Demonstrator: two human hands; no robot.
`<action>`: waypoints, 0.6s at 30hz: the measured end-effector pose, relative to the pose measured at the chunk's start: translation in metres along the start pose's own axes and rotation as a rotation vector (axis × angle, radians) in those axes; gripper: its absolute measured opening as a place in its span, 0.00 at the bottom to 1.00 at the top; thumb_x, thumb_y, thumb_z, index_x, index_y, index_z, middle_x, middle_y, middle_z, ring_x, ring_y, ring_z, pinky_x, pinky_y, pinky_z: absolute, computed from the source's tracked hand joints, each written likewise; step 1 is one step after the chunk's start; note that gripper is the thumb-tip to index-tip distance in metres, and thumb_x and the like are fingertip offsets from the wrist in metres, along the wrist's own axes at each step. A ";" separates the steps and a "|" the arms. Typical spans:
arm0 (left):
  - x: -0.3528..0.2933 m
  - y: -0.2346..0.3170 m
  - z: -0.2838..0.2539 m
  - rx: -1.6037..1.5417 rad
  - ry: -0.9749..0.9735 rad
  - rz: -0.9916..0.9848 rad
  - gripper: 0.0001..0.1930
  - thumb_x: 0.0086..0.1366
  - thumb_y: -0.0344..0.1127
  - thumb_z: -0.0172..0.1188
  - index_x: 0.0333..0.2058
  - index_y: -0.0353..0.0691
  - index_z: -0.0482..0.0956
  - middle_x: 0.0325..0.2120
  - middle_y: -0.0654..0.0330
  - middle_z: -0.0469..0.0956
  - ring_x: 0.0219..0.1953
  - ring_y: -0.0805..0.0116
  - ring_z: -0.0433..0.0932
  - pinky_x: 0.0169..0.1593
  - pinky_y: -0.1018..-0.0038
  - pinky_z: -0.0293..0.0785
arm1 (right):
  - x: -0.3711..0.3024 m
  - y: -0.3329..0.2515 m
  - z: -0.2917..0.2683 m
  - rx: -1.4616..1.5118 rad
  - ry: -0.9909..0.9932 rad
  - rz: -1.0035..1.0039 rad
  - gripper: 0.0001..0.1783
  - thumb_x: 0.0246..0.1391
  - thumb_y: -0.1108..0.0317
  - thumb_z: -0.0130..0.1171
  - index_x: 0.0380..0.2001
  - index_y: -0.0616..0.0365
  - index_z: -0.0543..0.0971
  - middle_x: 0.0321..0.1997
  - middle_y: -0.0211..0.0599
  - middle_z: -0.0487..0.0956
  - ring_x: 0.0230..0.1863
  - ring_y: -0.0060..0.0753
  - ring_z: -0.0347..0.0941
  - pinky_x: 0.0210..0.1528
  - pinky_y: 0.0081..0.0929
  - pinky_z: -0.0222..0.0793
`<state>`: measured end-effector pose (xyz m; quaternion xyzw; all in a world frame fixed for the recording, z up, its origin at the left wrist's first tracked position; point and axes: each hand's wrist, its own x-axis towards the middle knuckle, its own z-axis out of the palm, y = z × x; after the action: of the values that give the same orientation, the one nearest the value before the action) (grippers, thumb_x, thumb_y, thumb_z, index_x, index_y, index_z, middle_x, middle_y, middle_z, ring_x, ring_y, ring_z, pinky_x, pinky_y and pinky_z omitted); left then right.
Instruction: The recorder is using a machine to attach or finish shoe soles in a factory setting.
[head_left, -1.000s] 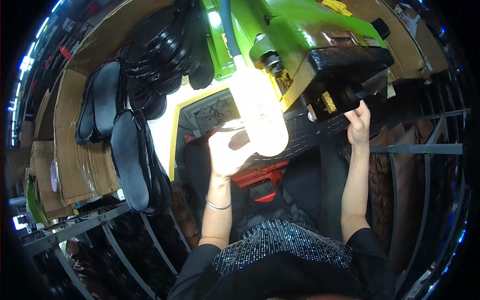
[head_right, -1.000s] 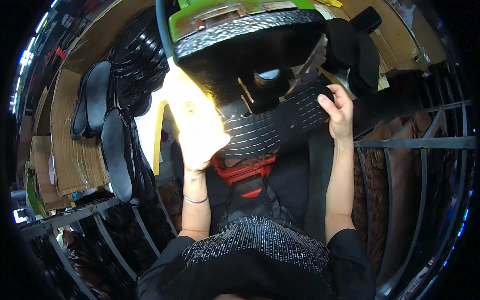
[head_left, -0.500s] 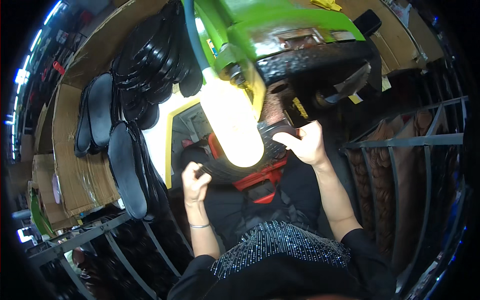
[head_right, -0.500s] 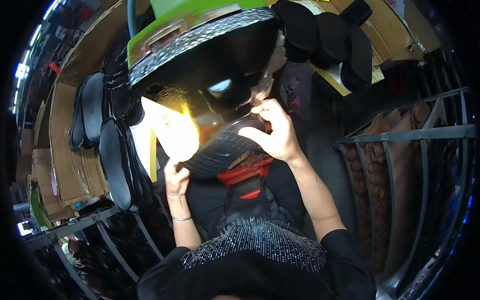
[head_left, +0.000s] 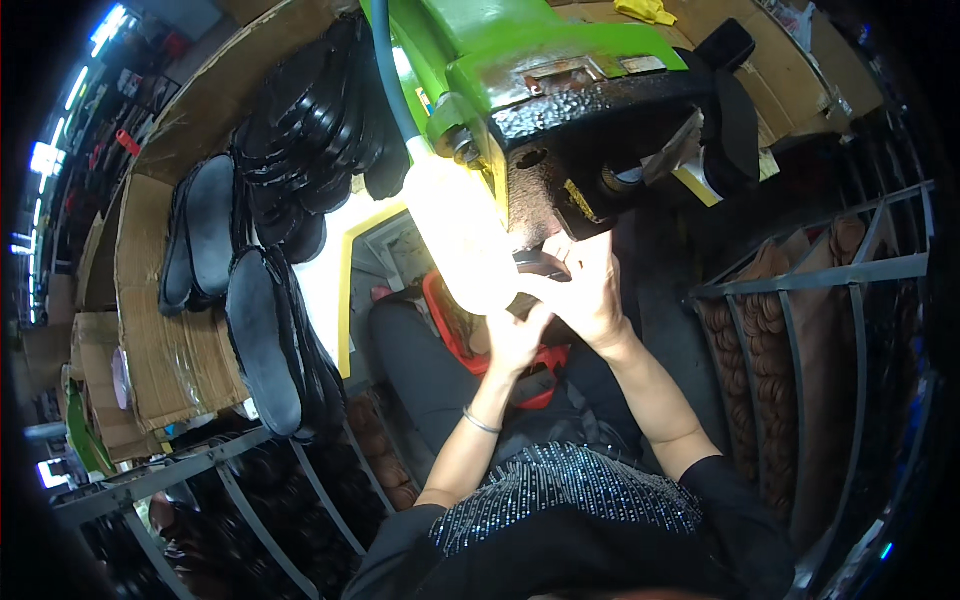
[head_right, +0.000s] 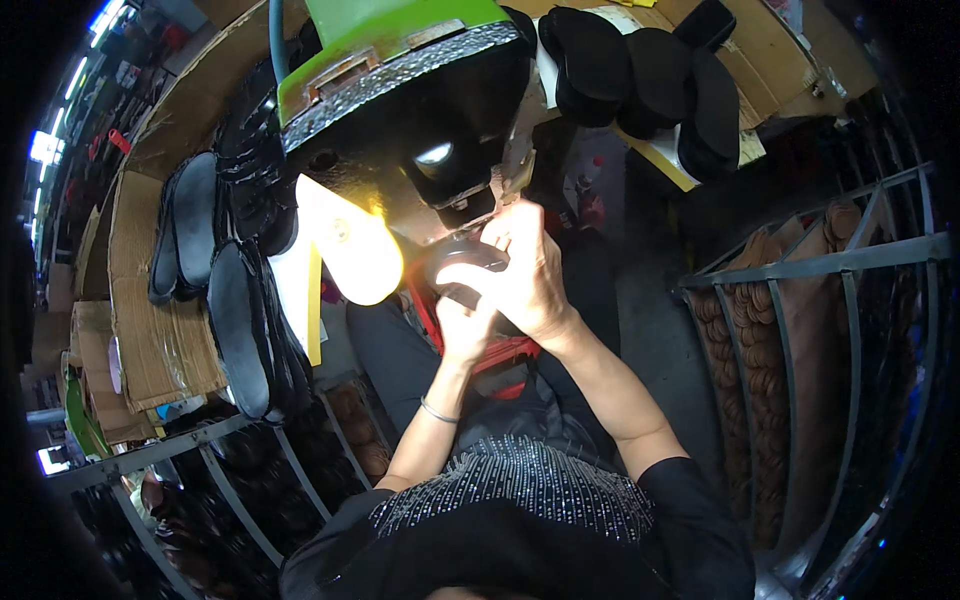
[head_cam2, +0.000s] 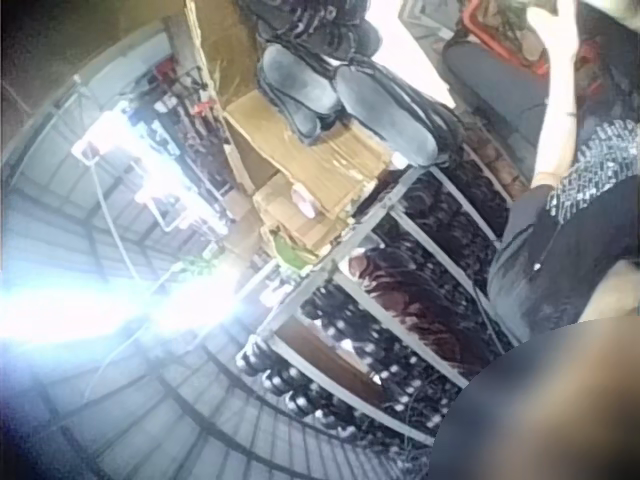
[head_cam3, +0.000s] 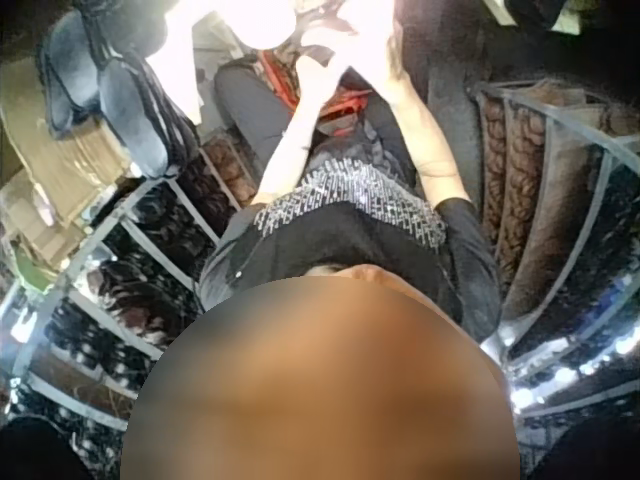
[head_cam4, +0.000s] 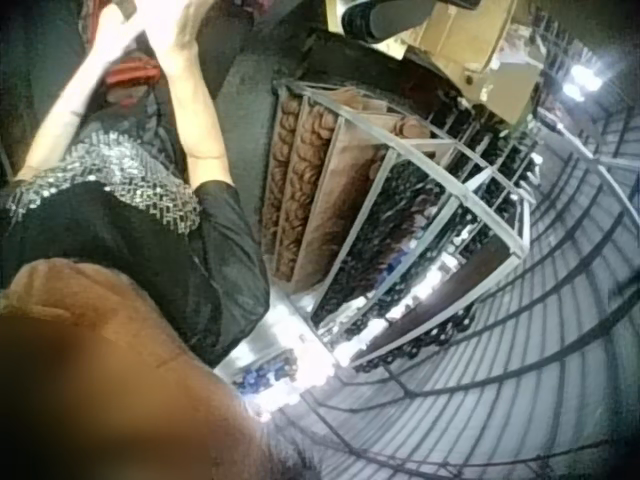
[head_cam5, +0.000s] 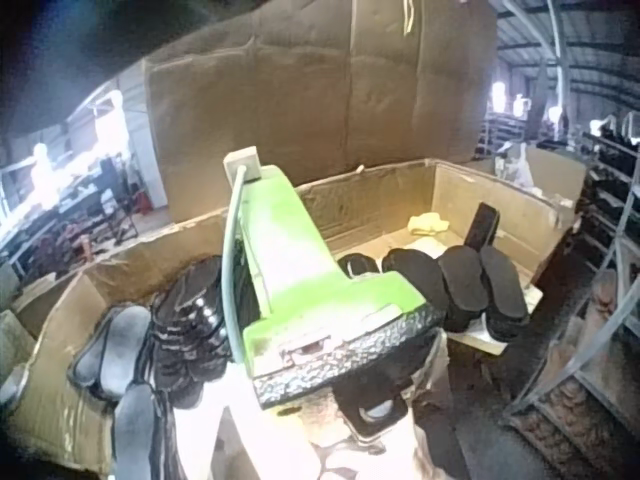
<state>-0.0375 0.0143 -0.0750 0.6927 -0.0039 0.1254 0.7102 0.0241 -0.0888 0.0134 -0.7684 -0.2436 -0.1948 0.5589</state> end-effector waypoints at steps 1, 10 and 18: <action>0.007 0.006 -0.004 -0.067 0.085 0.022 0.16 0.59 0.32 0.60 0.44 0.30 0.73 0.39 0.58 0.77 0.40 0.69 0.76 0.46 0.74 0.71 | -0.001 -0.003 -0.001 -0.001 0.001 -0.003 0.34 0.32 0.68 0.77 0.38 0.61 0.64 0.24 0.32 0.70 0.22 0.20 0.66 0.26 0.17 0.68; 0.024 0.027 0.005 0.314 0.109 0.112 0.12 0.58 0.27 0.59 0.41 0.30 0.74 0.35 0.57 0.77 0.37 0.72 0.74 0.44 0.77 0.70 | -0.027 0.005 -0.032 0.279 0.156 0.349 0.24 0.40 0.82 0.67 0.39 0.62 0.66 0.34 0.36 0.75 0.30 0.18 0.72 0.26 0.11 0.66; 0.008 0.033 0.011 -0.195 0.377 0.058 0.18 0.62 0.32 0.56 0.48 0.28 0.70 0.42 0.56 0.74 0.44 0.67 0.72 0.52 0.74 0.66 | -0.005 -0.014 -0.024 0.099 0.033 0.218 0.20 0.38 0.80 0.69 0.32 0.60 0.68 0.27 0.32 0.77 0.23 0.11 0.69 0.21 0.09 0.60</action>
<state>-0.0338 0.0052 -0.0409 0.5848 0.0970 0.2723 0.7579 0.0106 -0.1084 0.0282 -0.7584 -0.1587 -0.1333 0.6180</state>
